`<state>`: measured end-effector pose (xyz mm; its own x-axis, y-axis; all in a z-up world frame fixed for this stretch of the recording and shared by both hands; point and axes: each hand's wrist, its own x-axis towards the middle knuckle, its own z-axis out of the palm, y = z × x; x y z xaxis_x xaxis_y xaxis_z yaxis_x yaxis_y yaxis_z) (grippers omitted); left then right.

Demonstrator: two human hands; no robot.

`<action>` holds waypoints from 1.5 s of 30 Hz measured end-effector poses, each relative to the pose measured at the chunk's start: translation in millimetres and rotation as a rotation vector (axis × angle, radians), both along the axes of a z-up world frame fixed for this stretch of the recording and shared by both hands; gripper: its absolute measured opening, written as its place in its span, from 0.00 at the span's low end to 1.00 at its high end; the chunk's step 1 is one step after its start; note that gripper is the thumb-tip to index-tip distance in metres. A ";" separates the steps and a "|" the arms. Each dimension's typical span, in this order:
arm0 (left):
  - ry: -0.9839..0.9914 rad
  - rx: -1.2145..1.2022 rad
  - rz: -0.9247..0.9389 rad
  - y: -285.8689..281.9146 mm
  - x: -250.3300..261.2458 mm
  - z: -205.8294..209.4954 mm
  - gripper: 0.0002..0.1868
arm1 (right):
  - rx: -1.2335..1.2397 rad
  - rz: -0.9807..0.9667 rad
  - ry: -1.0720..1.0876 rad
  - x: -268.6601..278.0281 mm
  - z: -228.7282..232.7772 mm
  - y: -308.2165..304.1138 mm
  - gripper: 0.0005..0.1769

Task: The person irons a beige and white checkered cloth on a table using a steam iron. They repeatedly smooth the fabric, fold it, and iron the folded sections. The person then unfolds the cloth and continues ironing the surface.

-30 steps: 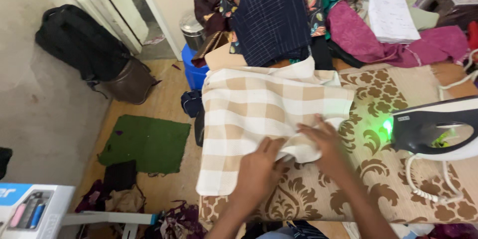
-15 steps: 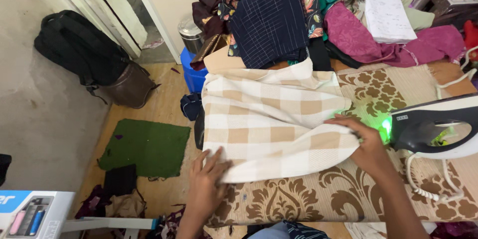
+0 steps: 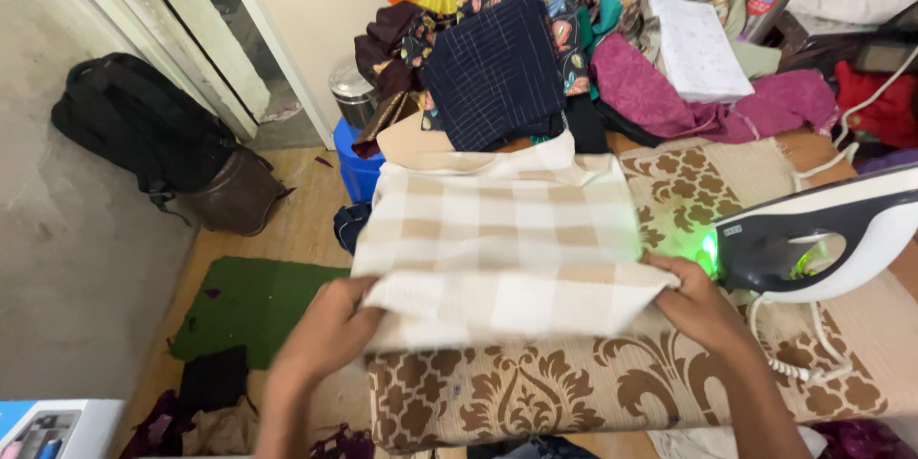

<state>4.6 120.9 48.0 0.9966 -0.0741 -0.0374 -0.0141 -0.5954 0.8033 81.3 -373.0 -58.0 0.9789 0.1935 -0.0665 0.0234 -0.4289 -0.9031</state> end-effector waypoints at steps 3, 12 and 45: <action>0.229 0.102 -0.103 29.0 -15.7 14.3 0.18 | -0.104 -0.018 0.313 -13.0 -29.3 -46.7 0.24; 0.081 -0.245 -0.374 36.2 -9.3 75.8 0.19 | 0.490 -0.052 0.189 -12.5 3.8 -51.2 0.19; -0.573 -0.057 0.106 -67.3 148.7 -102.9 0.21 | 0.081 -0.327 -0.145 103.1 14.9 106.1 0.52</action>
<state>153.3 53.6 -54.9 0.8589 0.0412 0.5105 -0.3983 -0.5729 0.7163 184.4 -266.9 -43.1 0.9879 -0.1326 0.0803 0.0271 -0.3624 -0.9316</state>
